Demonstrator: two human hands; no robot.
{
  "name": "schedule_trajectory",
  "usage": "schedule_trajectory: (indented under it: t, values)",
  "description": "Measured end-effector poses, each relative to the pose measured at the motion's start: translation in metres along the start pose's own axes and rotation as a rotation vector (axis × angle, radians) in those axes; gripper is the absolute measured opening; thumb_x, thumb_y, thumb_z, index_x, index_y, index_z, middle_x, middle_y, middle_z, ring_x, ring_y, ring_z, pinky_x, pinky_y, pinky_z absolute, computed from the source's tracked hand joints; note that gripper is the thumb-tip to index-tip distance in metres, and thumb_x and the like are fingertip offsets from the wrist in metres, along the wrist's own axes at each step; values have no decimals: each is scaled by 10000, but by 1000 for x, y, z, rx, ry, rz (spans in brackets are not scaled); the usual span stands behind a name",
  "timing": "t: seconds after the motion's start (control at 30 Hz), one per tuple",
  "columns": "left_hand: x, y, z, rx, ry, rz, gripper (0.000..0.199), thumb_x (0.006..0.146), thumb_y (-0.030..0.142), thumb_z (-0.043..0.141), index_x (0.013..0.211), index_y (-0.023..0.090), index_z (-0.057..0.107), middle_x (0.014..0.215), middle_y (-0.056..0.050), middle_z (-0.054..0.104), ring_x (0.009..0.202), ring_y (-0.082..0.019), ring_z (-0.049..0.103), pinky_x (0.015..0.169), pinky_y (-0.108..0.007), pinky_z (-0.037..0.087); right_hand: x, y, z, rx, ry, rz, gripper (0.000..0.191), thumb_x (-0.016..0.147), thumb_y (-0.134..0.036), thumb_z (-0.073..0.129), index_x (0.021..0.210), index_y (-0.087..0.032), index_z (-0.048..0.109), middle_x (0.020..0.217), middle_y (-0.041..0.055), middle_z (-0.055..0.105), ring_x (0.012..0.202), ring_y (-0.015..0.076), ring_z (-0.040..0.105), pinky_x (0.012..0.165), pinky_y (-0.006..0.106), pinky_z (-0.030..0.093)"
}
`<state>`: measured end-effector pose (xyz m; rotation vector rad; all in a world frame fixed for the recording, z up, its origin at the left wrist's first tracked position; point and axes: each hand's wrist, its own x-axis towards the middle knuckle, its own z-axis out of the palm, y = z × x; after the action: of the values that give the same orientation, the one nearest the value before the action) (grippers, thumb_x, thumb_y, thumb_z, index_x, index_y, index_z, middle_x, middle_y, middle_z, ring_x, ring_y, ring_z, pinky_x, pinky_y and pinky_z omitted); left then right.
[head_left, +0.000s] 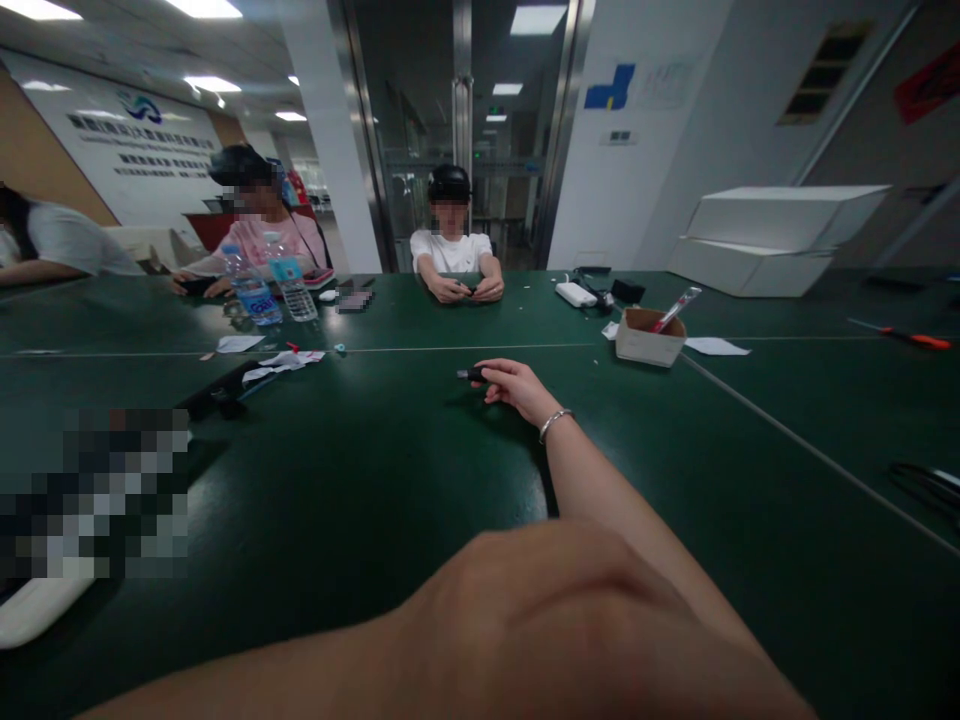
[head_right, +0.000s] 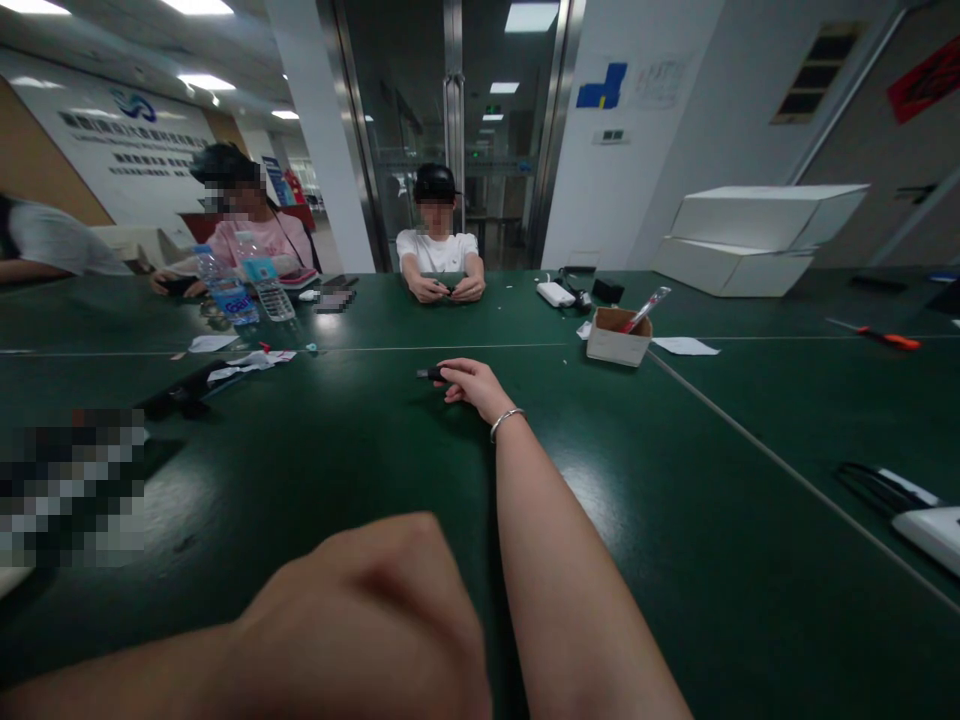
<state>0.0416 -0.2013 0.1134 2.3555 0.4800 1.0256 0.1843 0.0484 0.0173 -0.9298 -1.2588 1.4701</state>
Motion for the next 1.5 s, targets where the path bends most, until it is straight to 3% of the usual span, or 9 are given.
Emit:
schedule_trajectory:
  t: [0.17, 0.33, 0.43, 0.5, 0.67, 0.83, 1.07, 1.3, 1.5]
  values:
    - [36, -102, -13, 124, 161, -105, 176, 913, 294, 508, 885, 181, 639, 716, -13, 616, 636, -115, 536, 634, -239, 434, 0, 1, 0, -1, 5, -5, 151, 822, -116, 648, 970, -128, 678, 726, 36, 725, 452, 52, 560, 484, 159, 518]
    - [53, -206, -48, 441, 664, -511, 433, 956, 411, 355, 629, 182, 522, 580, -8, 507, 560, -137, 462, 579, -267, 328, 0, 1, 0, 3, -5, -1, 157, 843, -96, 615, 987, -120, 672, 723, 49, 723, 451, 51, 553, 501, 169, 542]
    - [53, -236, -59, 522, 653, -876, 444, 918, 468, 402, 586, 197, 518, 586, -31, 537, 583, -176, 492, 583, -287, 315, 1, 1, 0, 9, 4, 8, 163, 848, -84, 607, 994, -118, 673, 723, 52, 721, 446, 45, 551, 499, 163, 545]
    - [53, -247, -58, 479, 549, -982, 482, 917, 522, 357, 624, 208, 576, 651, -54, 601, 626, -205, 535, 601, -297, 334, 2, 1, -1, 17, 12, 2, 164, 844, -77, 610, 986, -122, 677, 723, 47, 718, 445, 45, 552, 497, 164, 547]
    - [59, -263, -50, 272, 287, -954, 640, 917, 606, 235, 654, 202, 656, 676, -77, 649, 611, -216, 575, 610, -314, 376, 3, 3, -1, 19, 36, -11, 144, 817, -70, 638, 939, -133, 682, 705, 24, 703, 452, 52, 565, 486, 176, 556]
    - [56, -267, -44, 279, 416, -915, 465, 908, 513, 368, 718, 207, 663, 694, -46, 654, 611, -189, 567, 578, -290, 355, 3, 4, -1, 16, 44, 1, 142, 828, -73, 629, 952, -123, 678, 682, 36, 706, 445, 52, 564, 477, 166, 553]
    - [45, -272, -40, 220, 432, -797, 421, 895, 533, 405, 734, 216, 630, 690, -27, 623, 609, -171, 546, 595, -283, 379, 3, 3, -1, 30, 32, -4, 120, 832, -87, 637, 939, -123, 679, 683, 38, 709, 444, 55, 565, 482, 173, 554]
    - [42, -284, -39, -115, 500, -609, 178, 793, 339, 617, 874, 180, 624, 774, -35, 659, 741, -170, 630, 744, -309, 484, 1, 2, 0, 53, 38, 5, 91, 867, -91, 605, 941, -105, 656, 649, 48, 702, 443, 60, 564, 487, 175, 547]
    - [44, -277, -41, -205, 574, -509, 224, 657, 191, 728, 863, 157, 646, 850, -54, 669, 829, -176, 637, 871, -366, 503, 1, 3, -1, 52, 39, 7, 99, 871, -132, 633, 965, -101, 629, 630, 44, 693, 445, 67, 571, 492, 181, 545]
